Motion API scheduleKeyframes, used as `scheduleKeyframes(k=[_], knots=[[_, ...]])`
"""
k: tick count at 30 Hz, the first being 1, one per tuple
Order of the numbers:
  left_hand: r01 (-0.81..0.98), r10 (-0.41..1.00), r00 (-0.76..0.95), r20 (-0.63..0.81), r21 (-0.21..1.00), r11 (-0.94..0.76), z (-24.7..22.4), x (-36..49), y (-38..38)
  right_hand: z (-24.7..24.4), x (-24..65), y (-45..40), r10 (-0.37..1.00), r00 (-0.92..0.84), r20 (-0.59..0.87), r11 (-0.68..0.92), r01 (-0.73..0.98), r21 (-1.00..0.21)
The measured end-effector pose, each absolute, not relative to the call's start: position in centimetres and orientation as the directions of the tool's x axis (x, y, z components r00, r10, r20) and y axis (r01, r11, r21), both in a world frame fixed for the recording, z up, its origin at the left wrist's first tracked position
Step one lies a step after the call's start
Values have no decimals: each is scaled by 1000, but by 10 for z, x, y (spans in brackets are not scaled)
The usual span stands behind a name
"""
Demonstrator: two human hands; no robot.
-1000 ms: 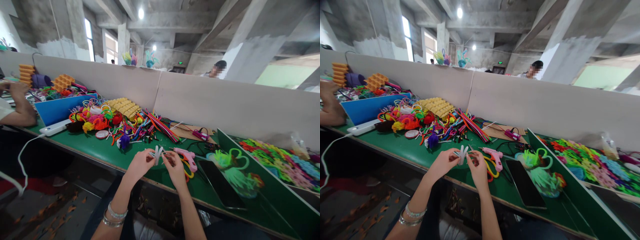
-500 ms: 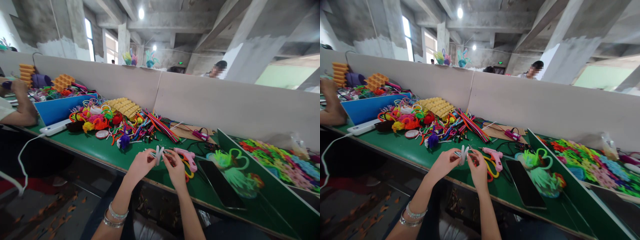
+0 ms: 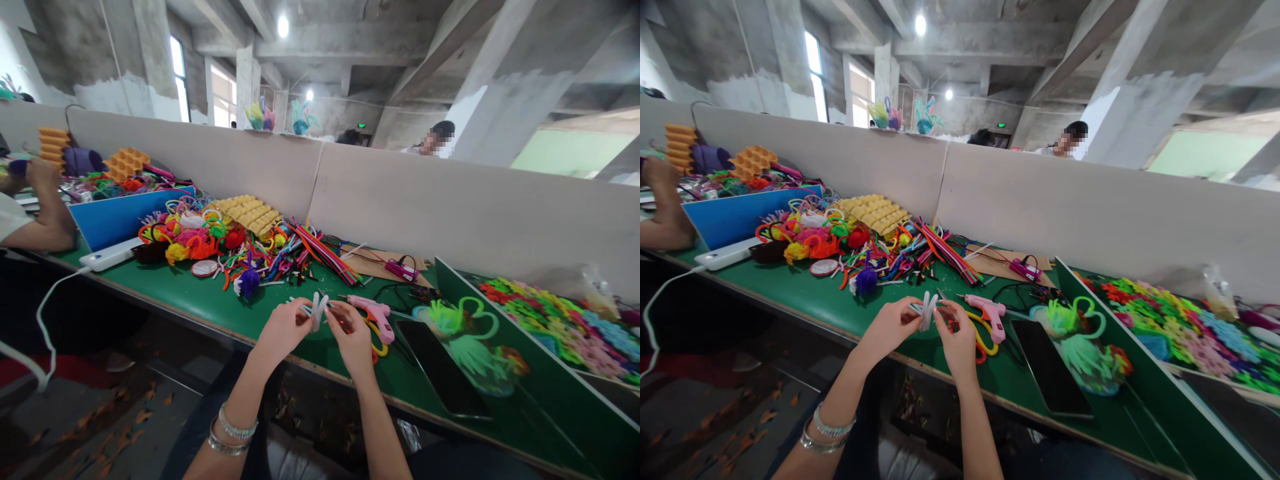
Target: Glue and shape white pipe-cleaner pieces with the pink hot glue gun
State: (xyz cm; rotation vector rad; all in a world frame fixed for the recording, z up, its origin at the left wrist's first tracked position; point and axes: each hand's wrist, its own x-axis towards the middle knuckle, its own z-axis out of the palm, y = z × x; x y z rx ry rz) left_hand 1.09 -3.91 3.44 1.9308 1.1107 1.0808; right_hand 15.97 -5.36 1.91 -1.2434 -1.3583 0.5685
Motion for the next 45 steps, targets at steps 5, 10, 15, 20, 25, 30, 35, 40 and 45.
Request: scheduleKeyframes(k=[5, 10, 15, 20, 25, 30, 35, 40, 45], knots=[[347, 891, 312, 331, 833, -431, 34, 11, -40, 17, 162, -52, 891, 204, 405, 324, 339, -883], [350, 891, 317, 326, 833, -429, 34, 11, -40, 17, 163, -53, 906, 182, 382, 310, 328, -892], [372, 895, 305, 326, 825, -427, 32, 11, -39, 18, 163, -53, 902, 201, 383, 303, 337, -891], [382, 895, 299, 332, 817, -431, 32, 12, -39, 16, 164, -52, 893, 212, 397, 319, 323, -891], [369, 890, 321, 323, 823, -432, 33, 13, -39, 15, 165, -51, 899, 203, 389, 317, 311, -896], [357, 891, 316, 326, 829, -430, 32, 14, -38, 14, 165, -51, 898, 212, 386, 314, 306, -899], [342, 892, 321, 318, 839, -422, 32, 15, -39, 15, 166, -51, 903, 217, 372, 306, 286, -908], [364, 896, 313, 314, 832, -419, 32, 14, -38, 17, 167, -51, 905, 216, 366, 294, 302, -907], [375, 897, 304, 319, 826, -421, 31, 14, -37, 19, 167, -51, 894, 223, 388, 311, 315, -897]])
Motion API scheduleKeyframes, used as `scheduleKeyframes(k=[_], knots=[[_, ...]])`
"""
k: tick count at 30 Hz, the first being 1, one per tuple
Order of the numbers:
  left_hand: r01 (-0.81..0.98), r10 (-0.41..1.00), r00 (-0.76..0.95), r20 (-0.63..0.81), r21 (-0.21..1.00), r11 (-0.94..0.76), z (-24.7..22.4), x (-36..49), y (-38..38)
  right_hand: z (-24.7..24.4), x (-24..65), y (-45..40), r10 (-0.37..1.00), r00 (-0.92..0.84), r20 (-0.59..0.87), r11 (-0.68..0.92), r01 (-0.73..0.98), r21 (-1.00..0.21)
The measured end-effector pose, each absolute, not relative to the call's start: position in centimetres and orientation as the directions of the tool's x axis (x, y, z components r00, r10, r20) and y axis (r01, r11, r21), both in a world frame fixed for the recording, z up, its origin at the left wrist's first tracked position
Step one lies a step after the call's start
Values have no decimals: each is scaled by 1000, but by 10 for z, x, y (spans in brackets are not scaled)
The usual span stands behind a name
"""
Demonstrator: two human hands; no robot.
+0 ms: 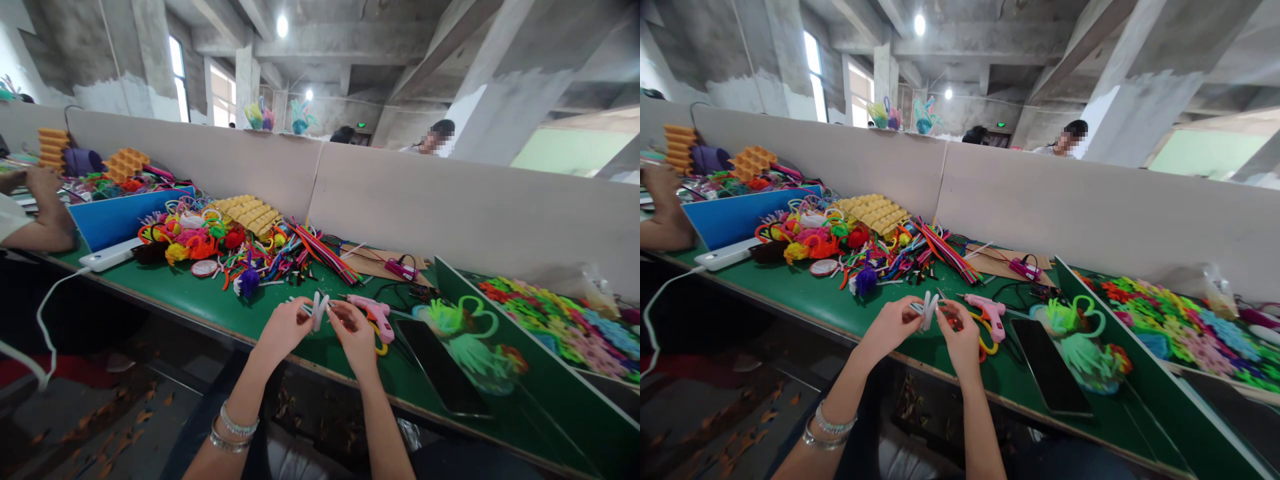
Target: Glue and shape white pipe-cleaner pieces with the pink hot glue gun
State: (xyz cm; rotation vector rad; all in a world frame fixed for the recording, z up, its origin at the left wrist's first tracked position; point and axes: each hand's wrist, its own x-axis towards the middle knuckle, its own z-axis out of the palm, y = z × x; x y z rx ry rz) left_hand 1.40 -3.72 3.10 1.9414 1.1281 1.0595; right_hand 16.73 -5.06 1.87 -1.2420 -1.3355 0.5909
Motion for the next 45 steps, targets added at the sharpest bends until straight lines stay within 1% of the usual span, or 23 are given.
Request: scheduleKeyframes(k=[10, 28, 45], knots=[[387, 890, 312, 333, 811, -439, 33, 15, -39, 19, 167, -51, 890, 212, 403, 324, 326, -888], [396, 889, 331, 315, 809, -434, 33, 14, -39, 16, 166, -51, 894, 214, 394, 323, 301, -897], [413, 885, 349, 307, 798, -439, 35, 13, -40, 16, 167, -50, 901, 192, 389, 317, 320, -893]])
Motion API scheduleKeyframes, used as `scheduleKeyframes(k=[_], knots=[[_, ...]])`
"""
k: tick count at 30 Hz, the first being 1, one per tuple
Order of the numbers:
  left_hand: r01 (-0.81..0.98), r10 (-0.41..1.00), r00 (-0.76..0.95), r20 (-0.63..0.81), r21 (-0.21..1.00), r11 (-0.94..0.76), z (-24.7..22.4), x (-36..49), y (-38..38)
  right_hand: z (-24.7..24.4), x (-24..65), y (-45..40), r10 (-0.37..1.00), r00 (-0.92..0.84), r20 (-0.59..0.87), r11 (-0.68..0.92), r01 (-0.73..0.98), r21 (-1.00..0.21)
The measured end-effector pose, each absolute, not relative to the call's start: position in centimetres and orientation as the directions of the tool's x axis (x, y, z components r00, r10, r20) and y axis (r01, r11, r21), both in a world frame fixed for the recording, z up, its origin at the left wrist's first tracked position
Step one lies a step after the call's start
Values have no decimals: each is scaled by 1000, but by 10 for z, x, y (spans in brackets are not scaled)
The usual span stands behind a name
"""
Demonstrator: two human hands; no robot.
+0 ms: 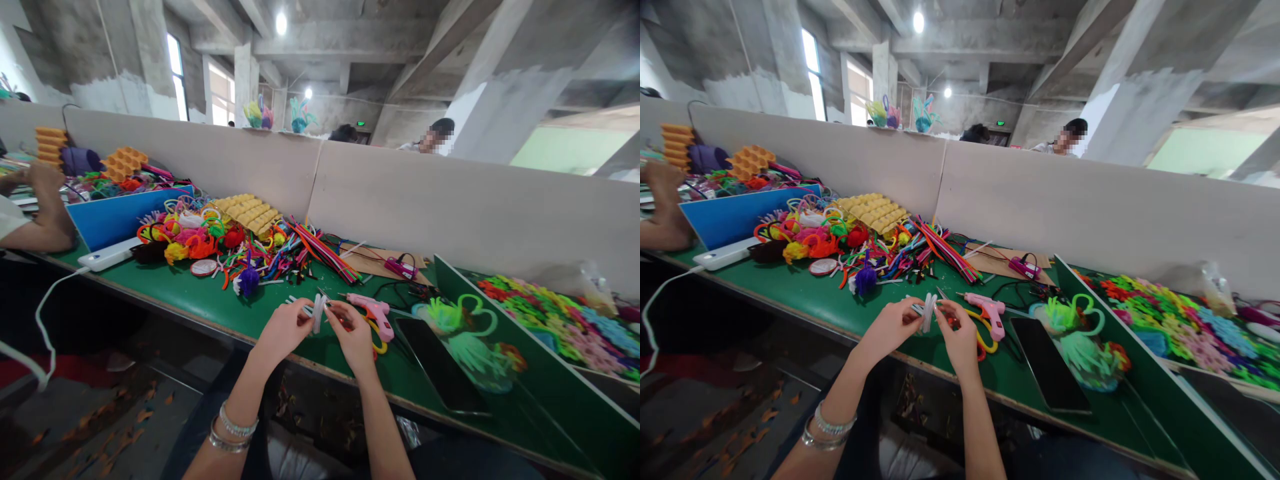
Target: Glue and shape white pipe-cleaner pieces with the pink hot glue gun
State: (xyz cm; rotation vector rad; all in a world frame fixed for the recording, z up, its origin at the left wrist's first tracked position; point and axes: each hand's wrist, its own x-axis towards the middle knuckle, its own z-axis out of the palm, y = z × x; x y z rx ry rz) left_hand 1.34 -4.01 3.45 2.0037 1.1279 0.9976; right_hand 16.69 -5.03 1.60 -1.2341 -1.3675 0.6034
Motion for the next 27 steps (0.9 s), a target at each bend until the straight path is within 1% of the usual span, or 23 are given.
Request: scheduleKeyframes(k=[14, 27], knots=[[403, 886, 349, 304, 805, -435, 33, 13, -40, 17, 167, -51, 907, 180, 381, 311, 325, -893], [423, 881, 354, 313, 787, -449, 34, 13, -41, 15, 168, -50, 905, 167, 392, 322, 334, -886]])
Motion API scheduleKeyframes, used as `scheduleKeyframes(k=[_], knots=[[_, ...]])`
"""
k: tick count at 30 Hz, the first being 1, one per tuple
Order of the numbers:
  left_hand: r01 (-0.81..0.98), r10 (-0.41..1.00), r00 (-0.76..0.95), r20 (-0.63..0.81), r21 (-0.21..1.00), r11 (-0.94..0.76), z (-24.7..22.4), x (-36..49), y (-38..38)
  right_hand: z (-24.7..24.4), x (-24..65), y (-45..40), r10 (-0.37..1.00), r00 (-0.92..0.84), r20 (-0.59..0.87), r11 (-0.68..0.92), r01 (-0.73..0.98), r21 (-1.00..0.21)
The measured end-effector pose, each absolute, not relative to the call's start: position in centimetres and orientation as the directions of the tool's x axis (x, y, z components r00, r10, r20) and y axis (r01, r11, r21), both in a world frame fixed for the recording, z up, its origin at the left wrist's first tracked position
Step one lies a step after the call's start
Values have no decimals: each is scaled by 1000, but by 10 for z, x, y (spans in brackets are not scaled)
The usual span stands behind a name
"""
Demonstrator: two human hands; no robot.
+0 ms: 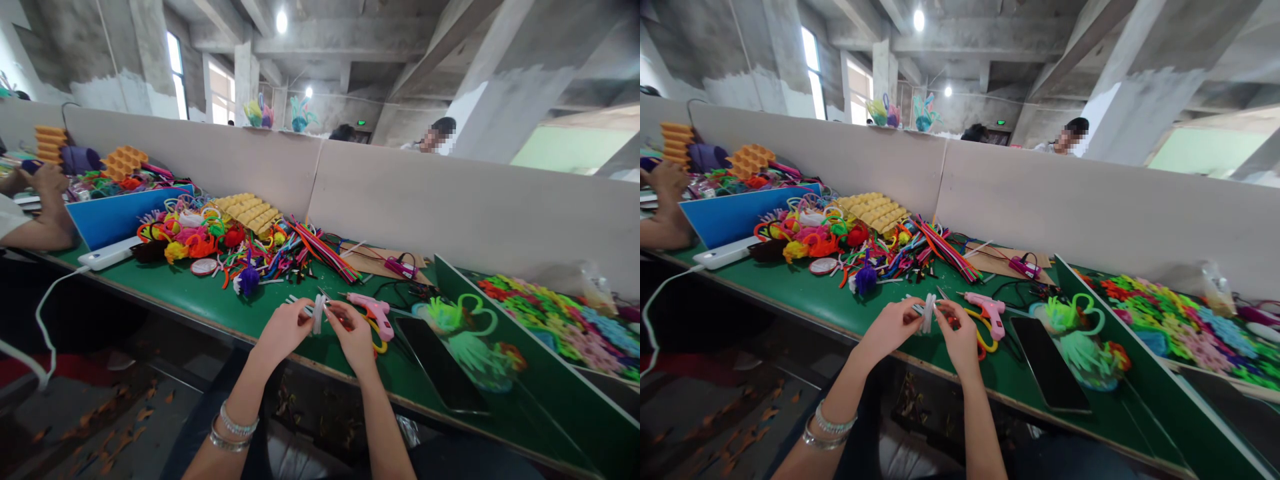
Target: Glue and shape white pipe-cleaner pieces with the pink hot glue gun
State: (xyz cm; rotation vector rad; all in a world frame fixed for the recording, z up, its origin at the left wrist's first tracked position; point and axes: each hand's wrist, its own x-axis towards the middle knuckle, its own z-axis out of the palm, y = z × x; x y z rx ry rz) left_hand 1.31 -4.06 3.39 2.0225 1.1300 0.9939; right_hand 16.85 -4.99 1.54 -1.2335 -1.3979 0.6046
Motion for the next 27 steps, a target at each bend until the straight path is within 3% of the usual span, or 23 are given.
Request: scheduleKeyframes(k=[27], knots=[[513, 885, 353, 302, 729, -453, 40, 14, -44, 16, 168, -50, 911, 158, 381, 311, 344, -886]])
